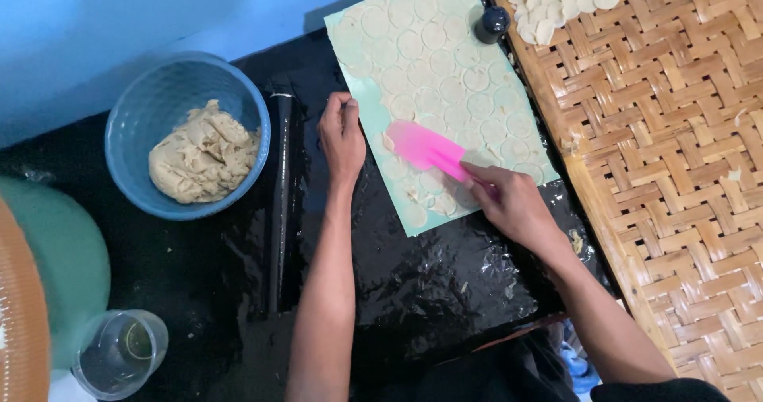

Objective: Preparing thin dough discs on a woven tray for drying or frying.

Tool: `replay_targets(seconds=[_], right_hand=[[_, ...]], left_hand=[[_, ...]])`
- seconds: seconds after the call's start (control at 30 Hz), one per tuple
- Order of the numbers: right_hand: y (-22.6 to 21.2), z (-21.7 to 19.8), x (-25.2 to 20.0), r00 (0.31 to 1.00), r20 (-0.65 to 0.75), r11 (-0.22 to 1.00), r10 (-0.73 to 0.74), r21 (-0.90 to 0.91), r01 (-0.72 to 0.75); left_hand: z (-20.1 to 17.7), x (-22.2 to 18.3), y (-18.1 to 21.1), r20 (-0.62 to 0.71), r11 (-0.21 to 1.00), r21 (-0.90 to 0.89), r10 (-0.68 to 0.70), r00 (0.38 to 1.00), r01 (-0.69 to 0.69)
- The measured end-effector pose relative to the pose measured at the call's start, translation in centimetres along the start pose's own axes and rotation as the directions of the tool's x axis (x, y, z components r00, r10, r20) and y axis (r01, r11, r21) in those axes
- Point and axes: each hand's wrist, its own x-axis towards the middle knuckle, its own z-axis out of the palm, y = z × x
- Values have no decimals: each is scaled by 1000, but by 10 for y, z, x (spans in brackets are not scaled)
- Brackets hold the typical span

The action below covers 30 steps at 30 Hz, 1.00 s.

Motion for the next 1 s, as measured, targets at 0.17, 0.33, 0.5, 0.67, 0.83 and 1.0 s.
replay_targets(seconds=[0.17, 0.33, 0.5, 0.67, 0.83, 1.0], right_hand=[[15, 0, 2, 985, 129, 980, 114, 146, -133], [40, -8, -2, 977, 208, 921, 54, 368, -129], [67, -44, -11, 949, 139, 820, 282, 478, -314], [130, -81, -2, 940, -149, 867, 306, 452, -210], [152, -104, 16, 863, -436, 967, 255, 97, -236], [137, -112, 34, 850, -358, 916, 387, 253, -311]], left_hand=[[-1, -1, -1, 1, 1000, 11, 22, 1000, -22], [-2, 0, -1, 8, 999, -51, -7, 1000, 8], [-1, -2, -1, 23, 996, -74, -53, 998, 54], [-2, -3, -4, 32, 997, -65, -32, 999, 34], [-1, -5, -3, 60, 979, -192, -61, 996, 72], [-2, -4, 0, 52, 984, -164, -66, 996, 73]])
